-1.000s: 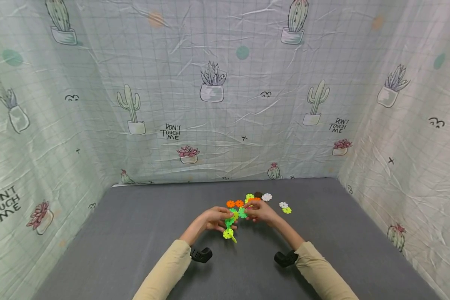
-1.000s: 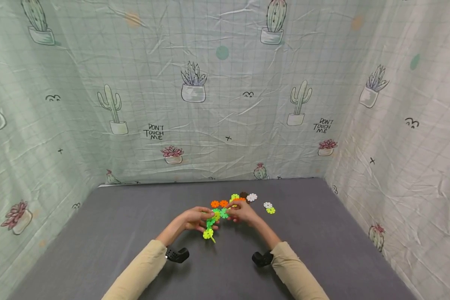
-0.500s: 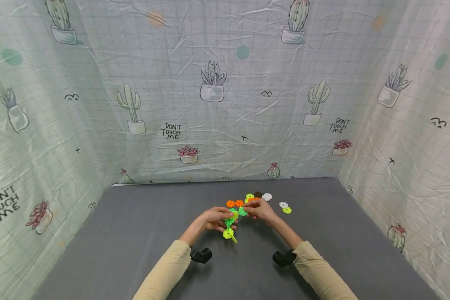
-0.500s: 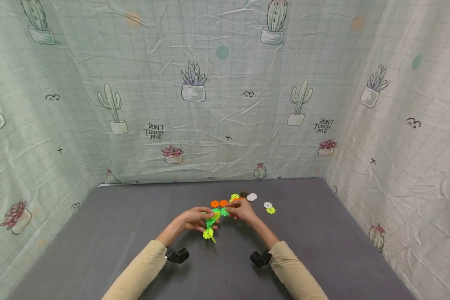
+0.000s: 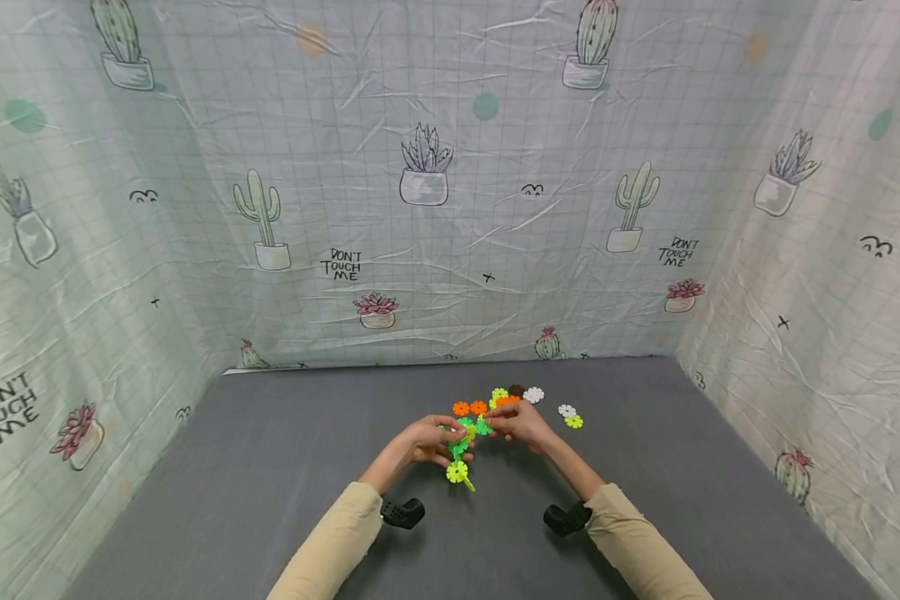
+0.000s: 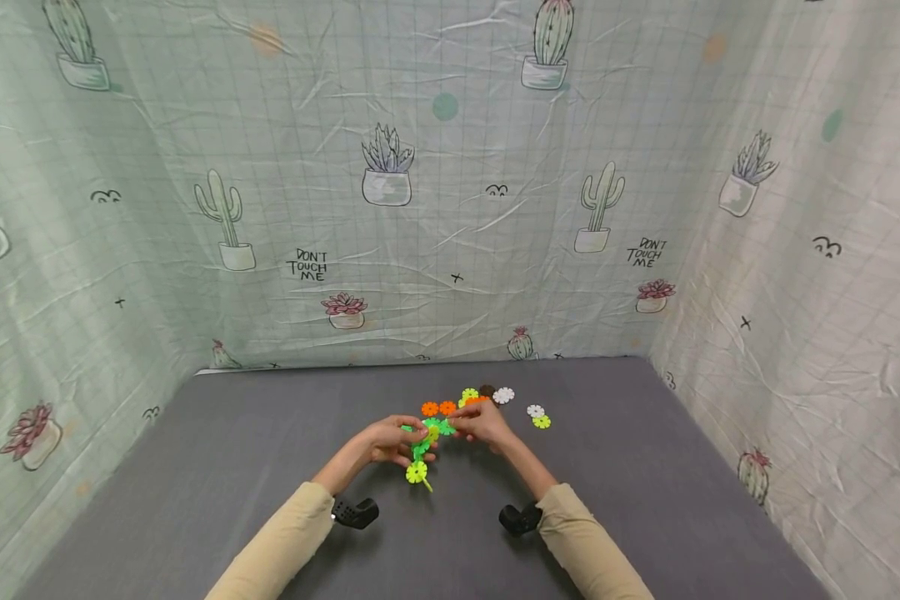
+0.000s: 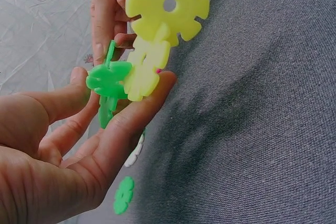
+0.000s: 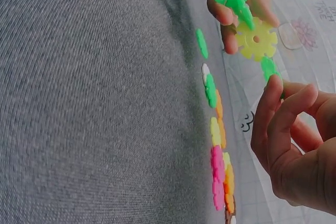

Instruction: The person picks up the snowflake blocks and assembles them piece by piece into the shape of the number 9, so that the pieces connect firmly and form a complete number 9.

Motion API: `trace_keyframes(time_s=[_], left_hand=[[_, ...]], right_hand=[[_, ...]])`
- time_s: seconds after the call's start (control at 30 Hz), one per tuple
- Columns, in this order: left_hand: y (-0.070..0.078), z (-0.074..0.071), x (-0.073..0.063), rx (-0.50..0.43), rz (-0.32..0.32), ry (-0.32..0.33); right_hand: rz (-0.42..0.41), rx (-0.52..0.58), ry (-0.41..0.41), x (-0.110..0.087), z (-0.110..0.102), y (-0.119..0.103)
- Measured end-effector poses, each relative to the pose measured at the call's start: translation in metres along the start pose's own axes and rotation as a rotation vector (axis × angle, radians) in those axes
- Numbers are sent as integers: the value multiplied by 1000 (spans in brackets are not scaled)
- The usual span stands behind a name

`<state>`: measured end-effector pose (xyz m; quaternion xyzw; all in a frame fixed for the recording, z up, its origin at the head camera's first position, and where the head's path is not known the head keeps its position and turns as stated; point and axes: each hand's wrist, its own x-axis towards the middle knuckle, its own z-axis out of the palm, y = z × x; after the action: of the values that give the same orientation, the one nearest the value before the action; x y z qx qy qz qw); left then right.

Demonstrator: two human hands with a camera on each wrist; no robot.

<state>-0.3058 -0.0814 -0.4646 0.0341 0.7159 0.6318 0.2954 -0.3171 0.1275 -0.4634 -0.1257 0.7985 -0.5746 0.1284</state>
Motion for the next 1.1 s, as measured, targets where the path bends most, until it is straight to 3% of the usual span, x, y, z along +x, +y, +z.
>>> trace_keyframes(time_s=[0.27, 0.57, 0.73, 0.9, 1.1], left_hand=[[0, 2, -1, -14, 5, -7], [-1, -1, -2, -37, 4, -61], [-2, -4, -1, -50, 1, -43], [-1, -6, 0, -61, -1, -24], [4, -4, 0, -32, 0, -52]], right_hand=[[12, -8, 16, 0, 2, -3], [46, -13, 5, 1, 3, -2], [60, -20, 22, 2, 1, -1], [127, -4, 20, 2, -1, 1], [154, 35, -2, 3, 1, 3]])
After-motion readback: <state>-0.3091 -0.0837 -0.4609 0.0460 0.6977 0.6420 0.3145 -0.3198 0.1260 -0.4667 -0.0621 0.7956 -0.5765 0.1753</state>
